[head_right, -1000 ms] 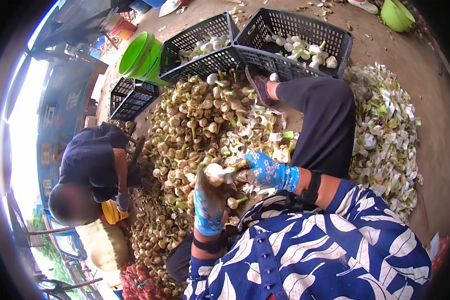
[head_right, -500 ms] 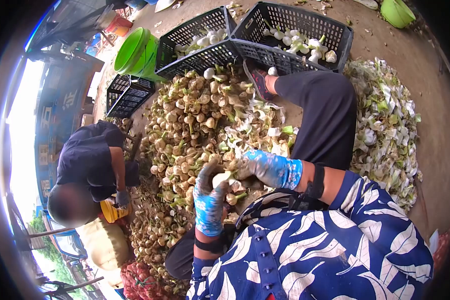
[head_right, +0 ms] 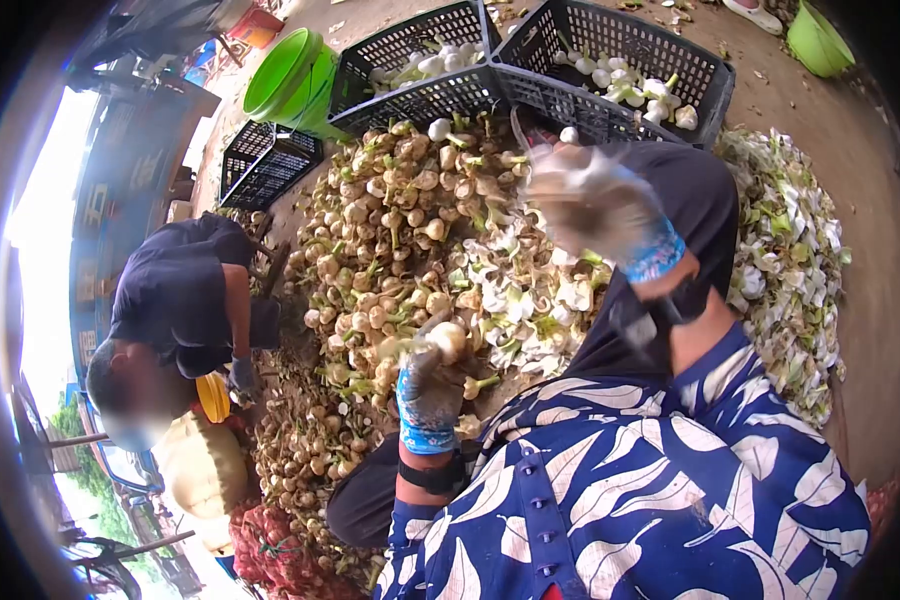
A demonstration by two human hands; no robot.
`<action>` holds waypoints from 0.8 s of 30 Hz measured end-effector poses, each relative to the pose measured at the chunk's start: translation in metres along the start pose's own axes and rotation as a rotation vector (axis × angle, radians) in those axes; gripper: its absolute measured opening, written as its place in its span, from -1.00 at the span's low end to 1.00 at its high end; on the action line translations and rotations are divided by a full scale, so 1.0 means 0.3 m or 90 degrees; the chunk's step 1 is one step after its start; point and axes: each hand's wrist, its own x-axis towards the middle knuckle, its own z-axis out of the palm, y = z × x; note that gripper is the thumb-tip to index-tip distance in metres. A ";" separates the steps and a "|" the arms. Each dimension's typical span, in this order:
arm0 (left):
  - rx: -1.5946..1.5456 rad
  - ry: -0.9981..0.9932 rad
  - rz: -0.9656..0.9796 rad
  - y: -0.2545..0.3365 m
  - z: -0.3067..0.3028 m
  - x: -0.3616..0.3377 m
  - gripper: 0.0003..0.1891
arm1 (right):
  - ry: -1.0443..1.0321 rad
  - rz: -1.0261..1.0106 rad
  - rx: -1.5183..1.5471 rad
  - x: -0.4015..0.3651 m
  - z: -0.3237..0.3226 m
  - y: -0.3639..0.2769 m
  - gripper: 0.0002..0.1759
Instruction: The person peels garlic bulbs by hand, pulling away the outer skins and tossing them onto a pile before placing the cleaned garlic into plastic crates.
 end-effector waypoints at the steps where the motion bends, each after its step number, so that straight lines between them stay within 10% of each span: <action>1: -0.039 0.028 -0.017 -0.002 -0.013 0.004 -0.51 | -0.012 0.022 -0.600 0.003 -0.022 0.028 -0.65; 3: -0.046 0.047 -0.013 -0.004 -0.025 0.018 -0.66 | -0.168 0.322 -1.419 0.003 -0.036 0.125 -0.52; 4: -0.050 0.048 -0.015 -0.006 -0.026 0.023 -0.66 | -0.156 0.091 -1.253 -0.049 -0.054 0.189 -0.44; 6: 0.210 0.108 -0.032 -0.007 -0.022 0.033 -0.64 | -0.105 0.316 -0.966 -0.018 0.137 0.203 -0.29; 16: 0.769 0.035 0.179 -0.018 -0.010 0.021 -0.45 | -0.272 0.102 -1.099 -0.059 0.120 0.329 -0.65; 24: 0.500 -0.012 0.073 -0.010 -0.079 0.043 -0.48 | -0.152 0.055 -1.116 -0.071 0.129 0.388 -0.77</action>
